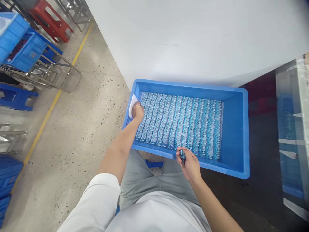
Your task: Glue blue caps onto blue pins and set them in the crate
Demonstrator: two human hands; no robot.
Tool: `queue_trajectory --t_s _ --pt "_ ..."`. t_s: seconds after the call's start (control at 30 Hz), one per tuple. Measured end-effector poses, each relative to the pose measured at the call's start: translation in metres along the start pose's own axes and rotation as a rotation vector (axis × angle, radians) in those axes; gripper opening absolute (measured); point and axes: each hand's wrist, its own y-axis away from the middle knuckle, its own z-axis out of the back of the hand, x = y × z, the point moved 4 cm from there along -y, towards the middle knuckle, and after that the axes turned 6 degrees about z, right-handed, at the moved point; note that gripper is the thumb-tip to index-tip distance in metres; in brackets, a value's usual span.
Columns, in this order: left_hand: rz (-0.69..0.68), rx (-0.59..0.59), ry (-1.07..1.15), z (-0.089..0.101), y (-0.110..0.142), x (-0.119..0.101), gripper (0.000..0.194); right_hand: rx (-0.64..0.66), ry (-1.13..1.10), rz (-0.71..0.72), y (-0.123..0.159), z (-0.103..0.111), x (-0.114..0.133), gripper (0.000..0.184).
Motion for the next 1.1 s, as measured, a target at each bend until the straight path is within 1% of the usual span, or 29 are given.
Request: queue_trajectory --t_s 0.2,0.47,0.7,0.9,1.1 --pt "-0.003 -0.002 0.001 -0.0002 0.0001 0.0009 0.025 0.013 -0.014 0.000 -0.0005 -0.0015 -0.0002 0.022" --pt "0.030 -0.015 -0.025 -0.0005 0.0035 -0.0004 0.024 0.001 -0.010 -0.005 0.0004 0.0008 -0.0002 0.024" --pt "-0.001 -0.044 -0.012 0.0017 0.0067 -0.0037 0.028 0.007 -0.013 -0.005 0.0006 -0.0006 0.0006 0.025" --pt "-0.019 -0.036 0.019 0.0053 0.0078 -0.0056 0.031 0.004 -0.012 -0.008 -0.0012 0.0004 -0.0008 0.024" --pt "-0.021 -0.017 0.058 0.0025 0.0049 -0.0042 0.039 0.009 -0.008 0.006 -0.0021 0.0007 -0.0015 0.024"
